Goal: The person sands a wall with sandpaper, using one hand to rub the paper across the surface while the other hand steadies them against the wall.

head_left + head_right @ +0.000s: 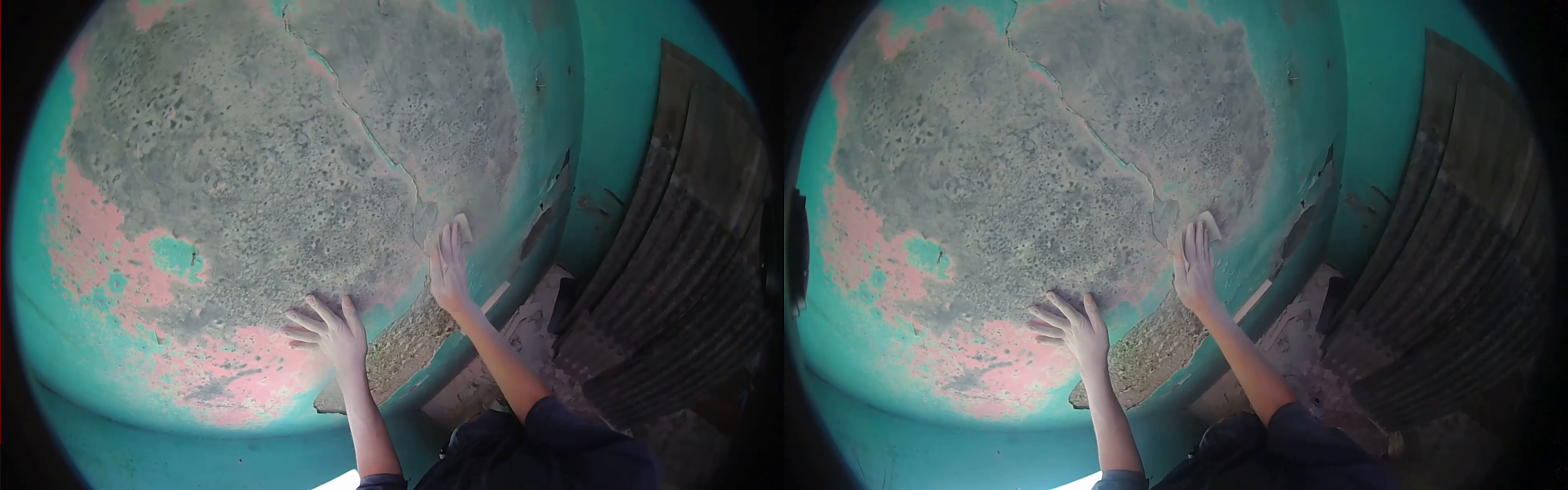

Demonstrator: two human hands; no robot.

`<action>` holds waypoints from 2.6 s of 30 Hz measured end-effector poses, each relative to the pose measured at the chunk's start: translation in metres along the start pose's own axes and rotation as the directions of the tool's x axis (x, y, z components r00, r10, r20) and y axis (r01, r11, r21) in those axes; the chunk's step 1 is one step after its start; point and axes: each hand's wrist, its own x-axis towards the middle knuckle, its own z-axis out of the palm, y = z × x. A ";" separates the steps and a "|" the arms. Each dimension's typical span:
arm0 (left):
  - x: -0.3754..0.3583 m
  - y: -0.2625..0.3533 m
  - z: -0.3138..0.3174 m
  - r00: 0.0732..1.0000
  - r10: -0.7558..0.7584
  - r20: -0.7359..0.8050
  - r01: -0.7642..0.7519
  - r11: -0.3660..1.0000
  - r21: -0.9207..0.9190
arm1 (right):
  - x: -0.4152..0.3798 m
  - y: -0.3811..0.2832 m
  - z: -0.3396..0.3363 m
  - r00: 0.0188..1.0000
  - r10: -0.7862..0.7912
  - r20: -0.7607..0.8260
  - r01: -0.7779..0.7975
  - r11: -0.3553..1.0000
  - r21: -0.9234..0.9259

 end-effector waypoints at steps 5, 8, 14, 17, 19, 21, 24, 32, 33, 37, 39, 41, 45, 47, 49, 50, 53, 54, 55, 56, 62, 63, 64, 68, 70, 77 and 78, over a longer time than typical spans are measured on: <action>0.000 0.021 -0.013 0.996 -0.072 0.060 0.078 0.991 -0.107 | 0.042 0.013 -0.028 0.995 0.044 -0.091 -0.032 0.990 0.136; 0.005 0.070 -0.046 0.999 0.025 0.034 -0.012 0.942 -0.334 | -0.012 0.028 -0.001 1.000 0.017 -0.010 -0.017 1.000 0.013; 0.029 0.147 -0.051 0.966 0.226 0.124 -0.183 0.940 -0.288 | 0.050 0.034 -0.045 0.998 0.046 -0.038 -0.045 0.999 0.031; 0.037 0.170 -0.044 0.956 0.220 0.196 -0.167 0.952 -0.256 | 0.074 0.041 -0.056 0.988 0.097 -0.124 -0.077 0.985 0.155; 0.037 0.180 -0.030 0.956 0.197 0.216 -0.151 0.965 -0.213 | 0.068 0.046 -0.053 0.986 0.091 -0.140 -0.066 0.983 0.171; 0.036 0.184 -0.014 0.956 0.171 0.237 -0.131 0.976 -0.174 | 0.026 0.055 -0.033 0.996 0.079 0.031 -0.079 0.997 0.000; 0.033 0.176 0.009 0.966 0.148 0.213 -0.140 0.989 -0.055 | 0.015 0.047 -0.045 0.979 0.138 0.150 -0.124 0.987 -0.100; 0.027 0.173 0.026 0.983 0.179 0.033 -0.180 0.983 0.028 | 0.058 0.058 -0.064 0.997 0.072 0.016 -0.073 0.995 0.064; 0.026 0.173 0.026 0.984 0.177 0.032 -0.178 0.984 0.027 | 0.047 0.052 -0.062 0.993 0.066 0.093 -0.068 0.998 0.015; 0.027 0.172 0.029 0.982 0.186 0.003 -0.186 0.982 0.036 | 0.062 0.055 -0.081 0.983 0.055 0.173 -0.033 0.992 -0.124; 0.026 0.171 0.031 0.985 0.170 0.000 -0.170 0.985 0.039 | 0.107 0.058 -0.095 1.000 -0.017 -0.011 0.018 1.000 0.018; 0.025 0.171 0.033 0.980 0.196 -0.029 -0.194 0.979 0.063 | 0.131 0.048 -0.102 0.999 -0.006 -0.038 0.009 0.997 0.075; 0.026 0.176 0.029 0.988 0.151 0.016 -0.151 0.988 0.030 | 0.085 0.047 -0.077 0.997 -0.070 0.012 0.069 0.995 0.075; 0.026 0.177 0.029 0.989 0.146 0.004 -0.146 0.989 0.026 | 0.063 0.048 -0.070 0.986 -0.136 0.099 0.135 0.991 0.015; 0.028 0.177 0.023 0.989 0.141 0.044 -0.141 0.990 -0.002 | 0.061 0.034 -0.071 0.992 -0.054 0.114 0.060 0.997 -0.047; 0.029 0.177 0.021 0.991 0.131 0.036 -0.131 0.991 0.009 | 0.072 0.032 -0.071 0.991 -0.065 0.119 0.070 0.997 -0.035; 0.028 0.182 0.006 0.974 0.086 0.210 -0.068 0.994 -0.090 | 0.146 -0.012 -0.104 0.978 -0.207 -0.006 0.207 0.978 -0.006; 0.027 0.183 0.002 0.977 0.071 0.203 -0.053 0.994 -0.091 | 0.166 -0.028 -0.112 0.962 -0.274 -0.006 0.274 0.961 -0.024; 0.027 0.183 -0.002 0.968 0.064 0.244 -0.039 0.994 -0.107 | 0.176 -0.038 -0.114 0.940 -0.340 -0.006 0.340 0.940 -0.041; 0.026 0.183 -0.004 0.955 0.066 0.288 -0.032 0.992 -0.121 | 0.175 -0.043 -0.113 0.938 -0.347 -0.002 0.347 0.937 -0.038; 0.007 0.181 -0.024 0.949 0.095 0.300 -0.035 0.979 -0.201 | 0.093 -0.023 -0.071 0.913 -0.359 0.195 0.388 0.911 -0.139; 0.003 0.180 -0.033 0.946 0.082 0.314 -0.016 0.978 -0.207 | 0.087 -0.024 -0.071 0.913 -0.350 0.208 0.380 0.917 -0.125; -0.001 0.175 -0.037 0.950 0.070 0.305 -0.006 0.979 -0.205 | 0.097 -0.033 -0.075 0.907 -0.364 0.211 0.393 0.912 -0.119; -0.012 0.159 -0.054 0.954 0.016 0.300 0.100 0.925 -0.366 | 0.178 -0.100 -0.118 0.825 -0.530 0.199 0.565 0.790 -0.238; -0.017 0.149 -0.060 0.957 -0.047 0.288 0.154 0.918 -0.364 | 0.200 -0.129 -0.122 0.842 -0.535 0.072 0.539 0.821 -0.188; -0.027 0.109 -0.065 0.954 -0.207 0.219 0.283 0.864 -0.416 | 0.056 -0.056 -0.032 0.745 -0.534 0.399 0.624 0.769 -0.136; -0.028 0.102 -0.067 0.948 -0.230 0.221 0.306 0.852 -0.425 | 0.037 -0.052 -0.026 0.725 -0.553 0.411 0.644 0.756 -0.118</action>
